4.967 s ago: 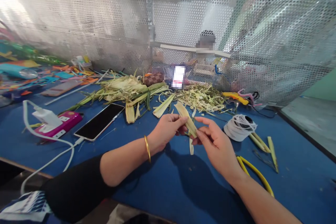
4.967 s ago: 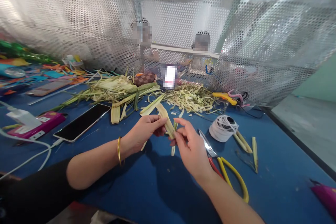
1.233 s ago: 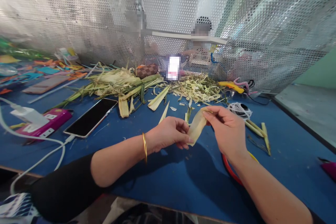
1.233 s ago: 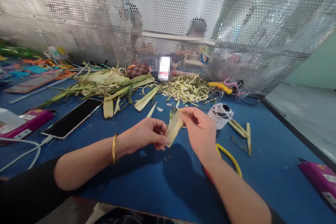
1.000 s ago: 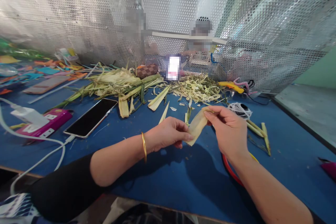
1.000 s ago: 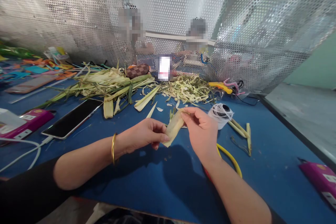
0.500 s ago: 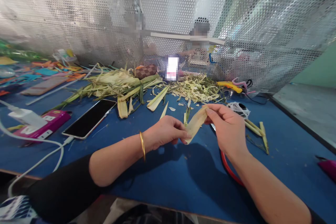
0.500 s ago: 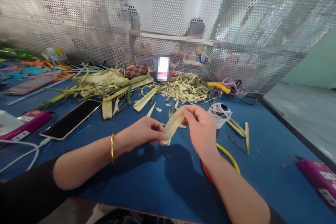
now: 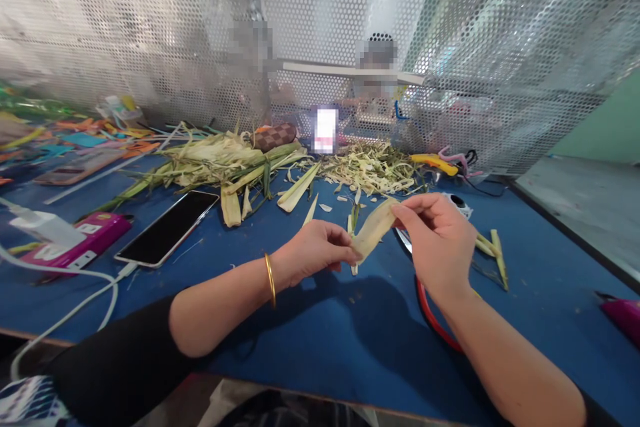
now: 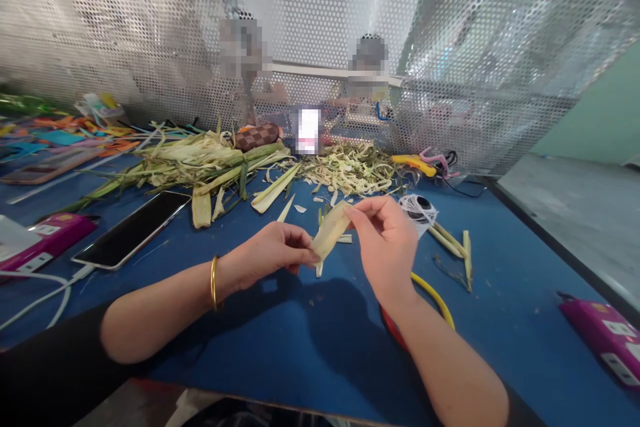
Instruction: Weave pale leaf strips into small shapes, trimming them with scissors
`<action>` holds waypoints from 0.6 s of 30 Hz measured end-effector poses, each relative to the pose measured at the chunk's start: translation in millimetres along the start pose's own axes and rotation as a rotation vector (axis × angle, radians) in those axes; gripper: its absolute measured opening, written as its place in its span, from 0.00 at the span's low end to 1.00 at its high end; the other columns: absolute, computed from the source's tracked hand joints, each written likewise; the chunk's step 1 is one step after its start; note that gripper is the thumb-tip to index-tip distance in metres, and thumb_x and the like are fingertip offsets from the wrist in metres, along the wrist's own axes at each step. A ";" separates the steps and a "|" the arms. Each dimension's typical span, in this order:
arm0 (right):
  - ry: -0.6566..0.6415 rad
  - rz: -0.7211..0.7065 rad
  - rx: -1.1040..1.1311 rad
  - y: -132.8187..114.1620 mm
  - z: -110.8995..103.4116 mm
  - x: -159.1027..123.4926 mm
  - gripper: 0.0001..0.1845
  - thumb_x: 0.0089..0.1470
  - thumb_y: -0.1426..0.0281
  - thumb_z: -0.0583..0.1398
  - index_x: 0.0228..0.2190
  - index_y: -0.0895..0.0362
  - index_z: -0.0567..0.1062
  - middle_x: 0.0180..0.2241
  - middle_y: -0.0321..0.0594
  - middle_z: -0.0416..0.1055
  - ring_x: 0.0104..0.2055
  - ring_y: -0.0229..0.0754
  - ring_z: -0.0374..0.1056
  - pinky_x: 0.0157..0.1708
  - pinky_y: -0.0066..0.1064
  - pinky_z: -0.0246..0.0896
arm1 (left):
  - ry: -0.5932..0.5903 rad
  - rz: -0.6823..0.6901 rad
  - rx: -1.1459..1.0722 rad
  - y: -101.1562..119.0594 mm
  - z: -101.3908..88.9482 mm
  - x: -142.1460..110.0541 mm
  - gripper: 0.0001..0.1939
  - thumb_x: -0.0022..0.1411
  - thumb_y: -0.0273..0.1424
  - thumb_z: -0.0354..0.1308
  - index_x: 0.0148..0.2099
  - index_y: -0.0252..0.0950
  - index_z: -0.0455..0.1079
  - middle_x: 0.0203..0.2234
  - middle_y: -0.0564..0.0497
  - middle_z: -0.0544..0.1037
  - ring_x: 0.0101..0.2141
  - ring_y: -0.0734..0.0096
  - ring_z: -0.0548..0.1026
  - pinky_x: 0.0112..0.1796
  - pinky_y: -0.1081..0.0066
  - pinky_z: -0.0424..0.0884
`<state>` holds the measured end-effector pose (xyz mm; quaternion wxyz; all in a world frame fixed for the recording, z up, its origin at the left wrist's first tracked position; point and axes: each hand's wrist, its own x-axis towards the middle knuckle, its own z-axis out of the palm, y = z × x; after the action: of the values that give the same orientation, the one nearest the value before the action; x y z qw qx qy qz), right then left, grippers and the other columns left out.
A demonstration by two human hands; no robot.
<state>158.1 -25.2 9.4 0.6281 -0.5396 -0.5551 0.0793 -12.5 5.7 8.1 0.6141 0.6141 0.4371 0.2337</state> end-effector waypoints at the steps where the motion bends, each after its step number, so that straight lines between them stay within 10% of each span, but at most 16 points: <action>1: 0.026 -0.097 -0.050 -0.9 -2.1 -2.4 0.04 0.50 0.68 0.63 0.26 0.53 0.73 0.24 0.36 0.74 0.26 0.41 0.71 0.28 0.34 0.69 | 0.041 0.014 -0.009 0.0 -0.1 0.5 0.05 0.46 0.29 0.64 0.26 0.33 0.72 0.17 0.56 0.72 0.18 0.81 0.66 0.23 0.78 0.63; 10: -0.263 -0.950 -0.264 -8.3 -16.9 -14.4 0.09 0.52 0.77 0.59 0.33 0.49 0.72 0.34 0.37 0.80 0.32 0.41 0.77 0.32 0.35 0.72 | 0.040 -0.140 -0.432 0.5 -3.4 1.1 0.17 0.61 0.41 0.53 0.28 0.32 0.69 0.18 0.52 0.74 0.17 0.77 0.70 0.23 0.75 0.67; 14: -0.272 -1.038 -0.245 -1.8 -15.6 -12.7 0.13 0.52 0.80 0.58 0.37 0.51 0.71 0.36 0.41 0.80 0.37 0.42 0.76 0.36 0.37 0.73 | 0.001 -0.141 -0.630 3.5 -8.6 0.9 0.27 0.59 0.52 0.49 0.29 0.31 0.70 0.20 0.50 0.74 0.20 0.75 0.71 0.24 0.73 0.68; 18: -0.360 -1.096 -0.294 2.6 -11.3 -11.4 0.11 0.53 0.80 0.57 0.39 0.56 0.71 0.37 0.46 0.79 0.41 0.42 0.74 0.39 0.37 0.71 | 0.057 0.007 -0.551 5.2 -10.2 -0.3 0.15 0.51 0.40 0.64 0.30 0.32 0.71 0.22 0.53 0.73 0.23 0.78 0.71 0.28 0.76 0.67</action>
<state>164.0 -38.7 2.6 0.3920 -0.2339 -0.8557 -0.2440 -19.8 11.8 14.5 0.7448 0.4186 0.3717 0.3632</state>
